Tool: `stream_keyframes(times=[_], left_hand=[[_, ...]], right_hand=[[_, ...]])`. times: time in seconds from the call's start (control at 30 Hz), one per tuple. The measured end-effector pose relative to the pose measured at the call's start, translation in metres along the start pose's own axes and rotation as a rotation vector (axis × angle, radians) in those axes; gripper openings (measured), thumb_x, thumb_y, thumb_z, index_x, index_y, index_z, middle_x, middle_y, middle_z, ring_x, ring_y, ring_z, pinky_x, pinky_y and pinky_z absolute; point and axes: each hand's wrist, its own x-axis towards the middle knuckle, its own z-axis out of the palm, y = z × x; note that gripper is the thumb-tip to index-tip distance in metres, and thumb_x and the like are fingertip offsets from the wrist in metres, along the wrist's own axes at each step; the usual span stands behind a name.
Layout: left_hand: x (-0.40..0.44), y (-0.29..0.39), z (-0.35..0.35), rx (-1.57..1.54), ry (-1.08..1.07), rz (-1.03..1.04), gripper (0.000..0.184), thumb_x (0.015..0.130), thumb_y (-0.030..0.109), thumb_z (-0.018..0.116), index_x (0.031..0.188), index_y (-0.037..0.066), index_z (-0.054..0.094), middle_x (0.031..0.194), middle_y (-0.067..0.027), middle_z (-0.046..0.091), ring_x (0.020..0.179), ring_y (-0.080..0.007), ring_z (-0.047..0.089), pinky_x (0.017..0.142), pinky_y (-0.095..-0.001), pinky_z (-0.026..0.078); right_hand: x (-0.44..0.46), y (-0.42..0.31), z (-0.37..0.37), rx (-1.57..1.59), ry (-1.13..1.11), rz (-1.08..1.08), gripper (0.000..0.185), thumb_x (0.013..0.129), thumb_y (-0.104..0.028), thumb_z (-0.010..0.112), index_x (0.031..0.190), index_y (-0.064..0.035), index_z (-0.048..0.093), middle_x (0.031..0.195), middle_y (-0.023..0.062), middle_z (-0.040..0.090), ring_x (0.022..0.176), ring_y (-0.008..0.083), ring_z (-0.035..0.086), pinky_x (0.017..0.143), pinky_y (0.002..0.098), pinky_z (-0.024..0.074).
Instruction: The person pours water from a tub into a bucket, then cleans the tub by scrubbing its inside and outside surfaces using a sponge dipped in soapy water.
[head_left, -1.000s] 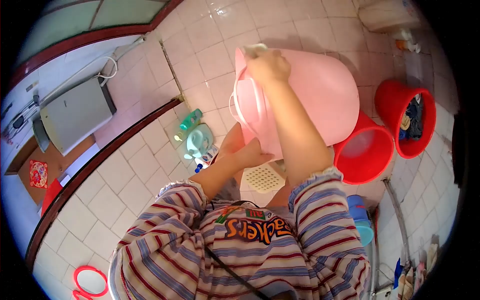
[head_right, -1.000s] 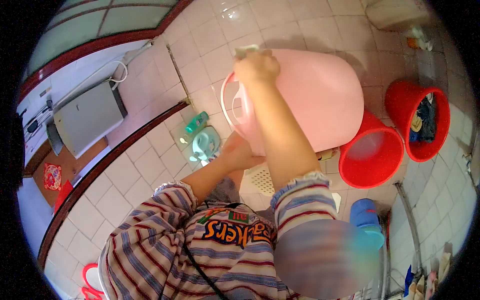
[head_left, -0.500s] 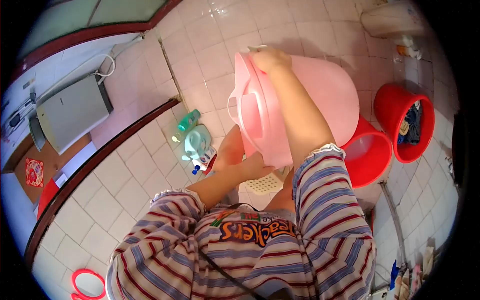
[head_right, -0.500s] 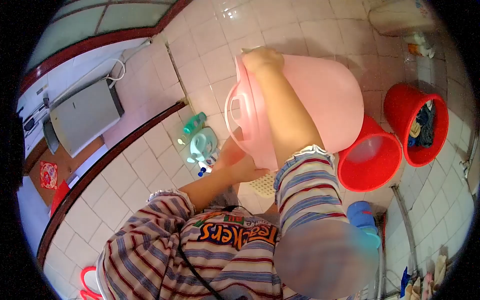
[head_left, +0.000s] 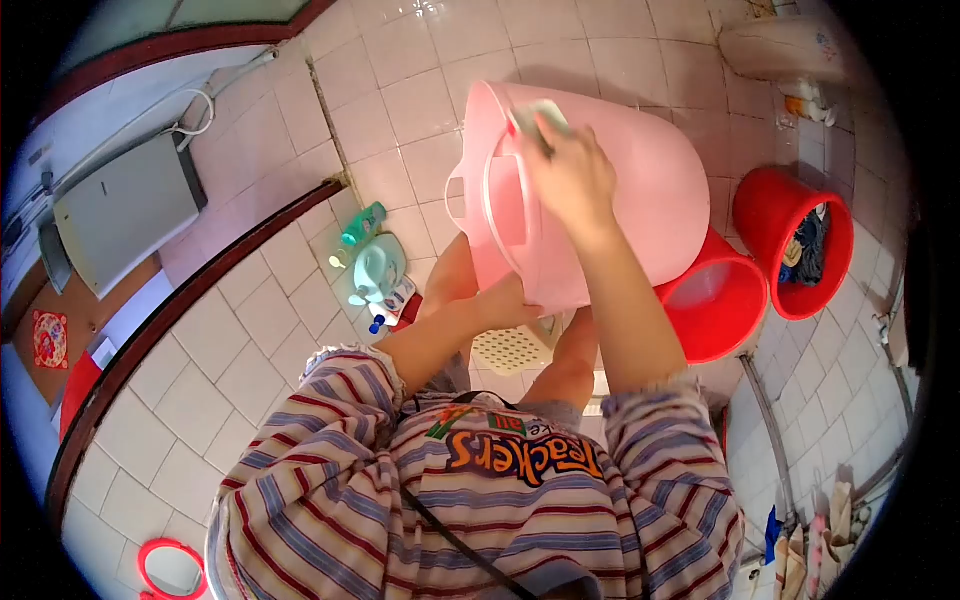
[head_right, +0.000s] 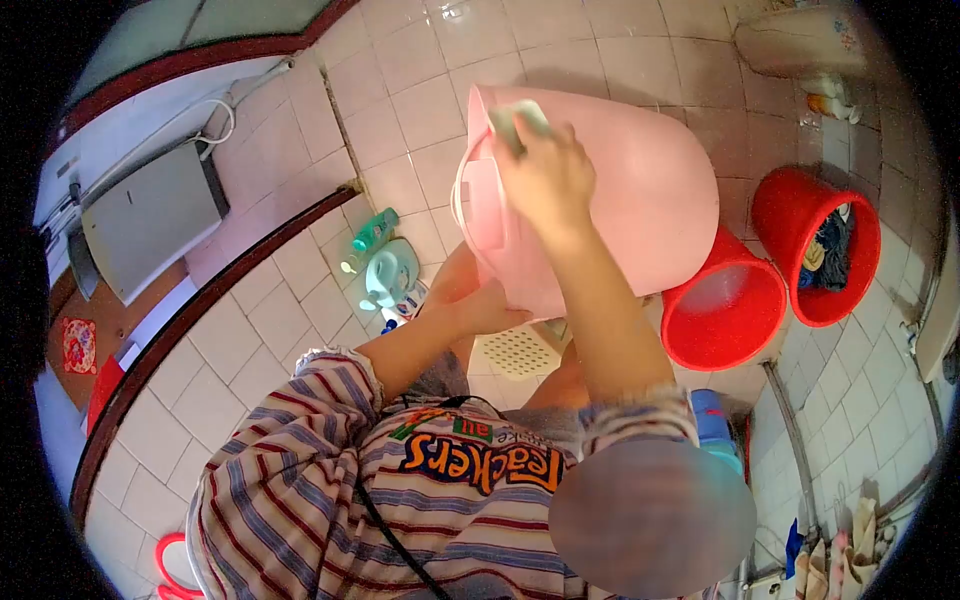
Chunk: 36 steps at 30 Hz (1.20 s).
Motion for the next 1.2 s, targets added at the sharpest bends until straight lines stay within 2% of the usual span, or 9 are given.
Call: stream_keyframes(times=[0.17, 0.3, 0.37, 0.4, 0.57, 0.67, 0.9, 1.03, 1.2], left_hand=[[0.0, -0.019, 0.005, 0.28, 0.187, 0.38, 0.045, 0.072, 0.014, 0.068, 0.112, -0.003, 0.055, 0.101, -0.0201, 0.061, 0.096, -0.0288, 0.06, 0.084, -0.0361, 0.047], [0.004, 0.003, -0.011, 0.514, -0.043, 0.055, 0.054, 0.082, 0.03, 0.059, 0.13, 0.011, 0.042, 0.136, -0.0097, 0.04, 0.125, -0.0251, 0.037, 0.104, -0.0386, 0.029], [0.012, -0.02, -0.007, -0.984, 0.095, 0.385, 0.061, 0.077, 0.029, 0.065, 0.13, 0.012, 0.041, 0.133, -0.009, 0.043, 0.122, -0.0252, 0.039, 0.103, -0.0386, 0.031], [0.011, -0.019, -0.009, -0.981, 0.097, 0.383, 0.061, 0.077, 0.029, 0.065, 0.13, 0.012, 0.041, 0.133, -0.009, 0.043, 0.122, -0.0252, 0.039, 0.103, -0.0386, 0.031], [0.004, -0.003, -0.028, 1.399, 0.047, 0.167, 0.068, 0.075, 0.025, 0.067, 0.133, 0.007, 0.035, 0.134, -0.008, 0.041, 0.125, -0.018, 0.038, 0.102, -0.0327, 0.035], [0.003, 0.014, -0.018, -0.052, 0.102, 0.256, 0.066, 0.066, 0.025, 0.073, 0.125, 0.01, 0.049, 0.125, -0.0099, 0.053, 0.113, -0.0259, 0.049, 0.095, -0.0393, 0.039], [0.0, 0.012, -0.009, 0.194, 0.081, 0.151, 0.05, 0.067, 0.029, 0.07, 0.113, 0.011, 0.06, 0.114, -0.0133, 0.059, 0.104, -0.0304, 0.055, 0.091, -0.04, 0.043], [0.0, -0.002, -0.004, 0.352, 0.093, 0.21, 0.05, 0.069, 0.03, 0.07, 0.113, 0.011, 0.06, 0.114, -0.0121, 0.059, 0.105, -0.0293, 0.055, 0.09, -0.0398, 0.043], [-0.011, -0.009, -0.003, 0.291, -0.239, 0.025, 0.066, 0.078, 0.017, 0.064, 0.136, 0.004, 0.035, 0.139, -0.0165, 0.037, 0.131, -0.0275, 0.03, 0.108, -0.0363, 0.025]], right_hand=[[0.001, -0.026, 0.028, -0.115, 0.078, -0.056, 0.043, 0.08, -0.042, 0.058, 0.116, -0.0183, 0.063, 0.091, 0.0131, 0.058, 0.09, 0.0277, 0.059, 0.076, 0.0387, 0.0487], [-0.053, -0.039, 0.003, 0.052, 0.06, -0.049, 0.043, 0.079, -0.04, 0.062, 0.115, -0.017, 0.063, 0.094, 0.0104, 0.053, 0.082, 0.0275, 0.06, 0.071, 0.0373, 0.0497], [-0.074, -0.037, 0.004, 0.204, 0.074, -0.115, 0.041, 0.077, -0.034, 0.065, 0.114, -0.0169, 0.064, 0.092, 0.0103, 0.052, 0.075, 0.0269, 0.058, 0.064, 0.0358, 0.0491], [-0.082, -0.033, 0.004, 0.218, 0.119, -0.177, 0.042, 0.075, -0.03, 0.068, 0.114, -0.0165, 0.064, 0.09, 0.0099, 0.051, 0.07, 0.0256, 0.056, 0.059, 0.0345, 0.0476], [-0.13, 0.0, -0.005, 0.252, 0.094, -0.292, 0.046, 0.072, -0.028, 0.07, 0.115, -0.0162, 0.062, 0.093, 0.0115, 0.052, 0.075, 0.025, 0.056, 0.061, 0.0353, 0.0472], [-0.149, 0.055, -0.013, 0.136, 0.113, -0.435, 0.049, 0.072, -0.026, 0.068, 0.12, -0.0182, 0.059, 0.099, 0.012, 0.053, 0.079, 0.0259, 0.055, 0.064, 0.0358, 0.0467], [-0.061, 0.175, -0.023, 0.306, 0.21, 0.55, 0.041, 0.083, -0.035, 0.057, 0.123, -0.023, 0.057, 0.093, 0.0157, 0.055, 0.086, 0.0288, 0.058, 0.072, 0.0392, 0.0493], [-0.081, 0.034, 0.005, 0.242, 0.405, -0.216, 0.034, 0.074, -0.033, 0.067, 0.107, -0.0237, 0.067, 0.096, 0.0151, 0.06, 0.088, 0.0333, 0.058, 0.077, 0.0422, 0.0483], [-0.054, 0.124, 0.002, 0.201, 0.282, 0.238, 0.035, 0.082, -0.032, 0.062, 0.115, -0.0223, 0.063, 0.105, 0.0104, 0.057, 0.082, 0.0254, 0.059, 0.07, 0.0361, 0.0483]])
